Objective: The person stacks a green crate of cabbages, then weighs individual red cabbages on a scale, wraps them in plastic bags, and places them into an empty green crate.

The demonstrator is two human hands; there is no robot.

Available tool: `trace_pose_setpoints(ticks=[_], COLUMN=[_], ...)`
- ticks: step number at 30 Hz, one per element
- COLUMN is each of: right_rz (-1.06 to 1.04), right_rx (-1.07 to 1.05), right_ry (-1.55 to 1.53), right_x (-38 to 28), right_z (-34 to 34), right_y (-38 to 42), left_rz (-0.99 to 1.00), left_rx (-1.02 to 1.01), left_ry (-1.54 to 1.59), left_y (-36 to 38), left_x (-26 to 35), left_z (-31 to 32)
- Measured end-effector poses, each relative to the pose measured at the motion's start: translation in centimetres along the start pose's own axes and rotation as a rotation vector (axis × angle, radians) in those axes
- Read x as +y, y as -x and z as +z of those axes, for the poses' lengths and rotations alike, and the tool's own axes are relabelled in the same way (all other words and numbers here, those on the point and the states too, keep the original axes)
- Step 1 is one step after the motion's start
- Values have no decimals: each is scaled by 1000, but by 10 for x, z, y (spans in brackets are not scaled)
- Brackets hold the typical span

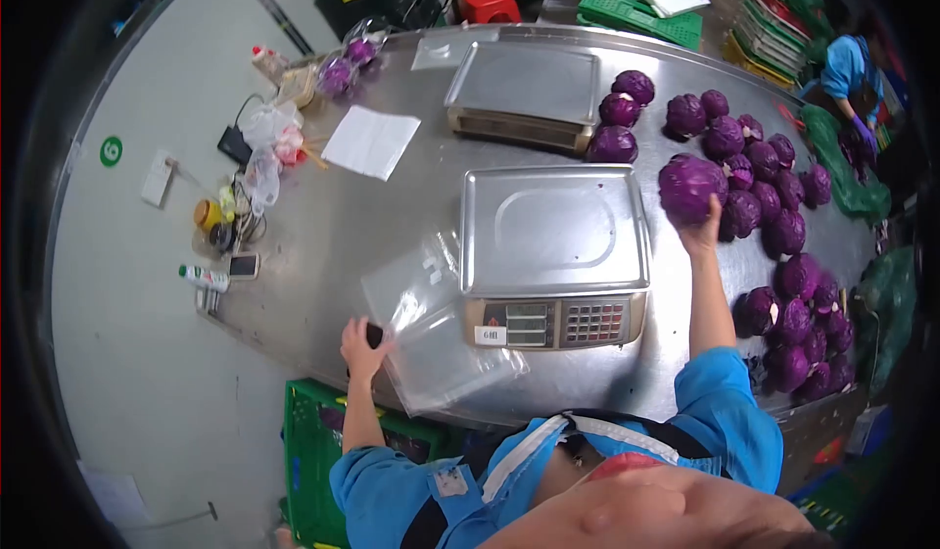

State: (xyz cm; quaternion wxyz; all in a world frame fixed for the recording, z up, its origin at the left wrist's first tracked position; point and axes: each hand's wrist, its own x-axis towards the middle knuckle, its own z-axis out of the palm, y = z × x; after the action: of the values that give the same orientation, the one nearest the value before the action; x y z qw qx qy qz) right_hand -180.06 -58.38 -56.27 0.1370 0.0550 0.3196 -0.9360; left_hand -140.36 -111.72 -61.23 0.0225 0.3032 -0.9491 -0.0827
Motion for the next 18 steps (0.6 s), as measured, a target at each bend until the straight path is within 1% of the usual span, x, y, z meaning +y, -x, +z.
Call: trace_pose_setpoints(ticks=[1,2,4,5,6,8,9,10,11,12,13,14,15,16,18], right_rz=[9,16,86,163,213,250,245,217,164,112,117,3,-112,-113,-692], right_rx=[-55,-58,-64,-57,-35,-35,-68,-31,-52,-66,-60,0,69,89,120], right_ry=[51,132,278,406,471,598,635,808,939,1069,1073,1184,1292,1290,1642], right_x=[-7,-10,-2,6,20,48,61,70,77,83,86,90,92,94,94], right_z=[11,25,57,61,66,66,66,79,93,102,104,104,99,94,87], right_y=[9,19,34,35,38,35,33,42,49,56,54,51,56,66,82], left_rz=[18,21,-97,-164,-227,-217,-237,-195,-148,-154,-192,-223,-210,-173,-97], left_rx=[18,31,96,143,194,109,116,102,84,78,51,24,13,140,411], left_ry=[-7,-16,70,94,120,225,228,159,91,90,97,102,99,21,-123], left_y=[6,19,18,17,14,7,10,15,17,19,19,19,18,15,9], left_x=[-1,-8,-28,-32,-36,-50,-51,-40,-37,-43,-49,-52,-55,-53,-40], left_z=[7,17,29,31,33,26,22,8,-1,-1,2,2,1,-1,-2])
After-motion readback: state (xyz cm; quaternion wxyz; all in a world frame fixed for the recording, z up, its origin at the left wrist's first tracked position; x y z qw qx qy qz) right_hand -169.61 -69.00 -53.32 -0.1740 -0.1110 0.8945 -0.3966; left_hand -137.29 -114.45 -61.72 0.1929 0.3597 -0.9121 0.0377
